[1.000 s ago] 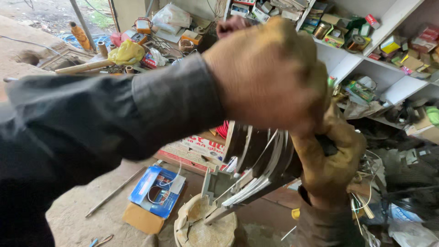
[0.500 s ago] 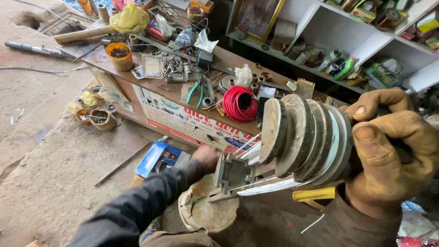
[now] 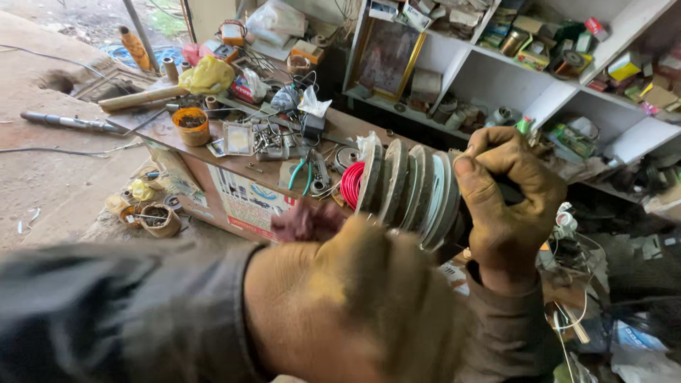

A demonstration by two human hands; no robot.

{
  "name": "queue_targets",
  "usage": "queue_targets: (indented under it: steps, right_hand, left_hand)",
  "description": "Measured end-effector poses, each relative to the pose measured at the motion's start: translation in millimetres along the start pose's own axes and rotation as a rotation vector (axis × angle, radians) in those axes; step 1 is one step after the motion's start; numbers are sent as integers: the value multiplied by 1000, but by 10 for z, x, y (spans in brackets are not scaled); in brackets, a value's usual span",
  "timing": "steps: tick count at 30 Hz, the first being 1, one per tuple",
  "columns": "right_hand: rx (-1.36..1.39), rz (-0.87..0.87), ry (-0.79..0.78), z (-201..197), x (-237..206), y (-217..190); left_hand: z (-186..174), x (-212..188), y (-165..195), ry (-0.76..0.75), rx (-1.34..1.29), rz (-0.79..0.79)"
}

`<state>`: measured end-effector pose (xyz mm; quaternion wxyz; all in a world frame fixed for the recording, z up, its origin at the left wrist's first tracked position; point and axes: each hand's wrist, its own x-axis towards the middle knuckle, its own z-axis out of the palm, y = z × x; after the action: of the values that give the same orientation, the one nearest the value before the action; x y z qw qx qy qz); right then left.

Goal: The person wraps white wire around the ribbed body of a large insulator mounted on a metal stand, pulling the wire taut and guiding it between the fins. They occasionally reach to the workbench for the wire spool and wipe or handle a red cloth while continuing to wind the wire by hand.

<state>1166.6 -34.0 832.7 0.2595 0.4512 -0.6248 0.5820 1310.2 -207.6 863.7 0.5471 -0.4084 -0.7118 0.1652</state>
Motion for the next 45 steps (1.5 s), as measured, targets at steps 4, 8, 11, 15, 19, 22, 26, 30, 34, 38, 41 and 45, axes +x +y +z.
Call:
queue_targets:
  steps: [4, 8, 11, 15, 19, 22, 26, 30, 34, 38, 41, 45]
  right_hand:
    - [89, 70, -49, -131, -103, -291]
    - [136, 43, -82, -326, -278, -510]
    - [109, 68, -66, -518, -353, -586]
    - [78, 41, -44, -700, -405, -655]
    - [40, 68, 24, -813, -387, -666]
    - [-9, 42, 67, -860, -91, -465]
    - [-90, 26, 65, -861, 0, -618]
    - [-34, 40, 44, -845, 75, -1120]
    - [-53, 227, 86, -936, 126, -1698]
    - [18, 97, 12, -1082, 30, -2069]
    - [15, 44, -24, -1244, 0, -2230]
    - [28, 41, -27, -1395, 87, -2400]
  left_hand:
    - [121, 784, -882, 87, 257, 117]
    - [1224, 59, -902, -257, 98, -127]
    - [2138, -974, -21, -470, -323, -483]
    - [2488, -1975, 1641, -683, -648, -814]
    - [1924, -1960, 2773, -642, -790, -873]
    - [1443, -1518, 2555, -643, -812, -1119]
    - [311, -635, 1512, -444, -482, -482]
    - [-766, 641, 302, -60, -113, 0]
    - [-821, 1685, -630, 59, 219, 68]
    - [28, 1418, -812, -204, 69, -123]
    - [737, 577, -96, -340, -286, -610]
    - [1174, -541, 1393, -542, -618, -695]
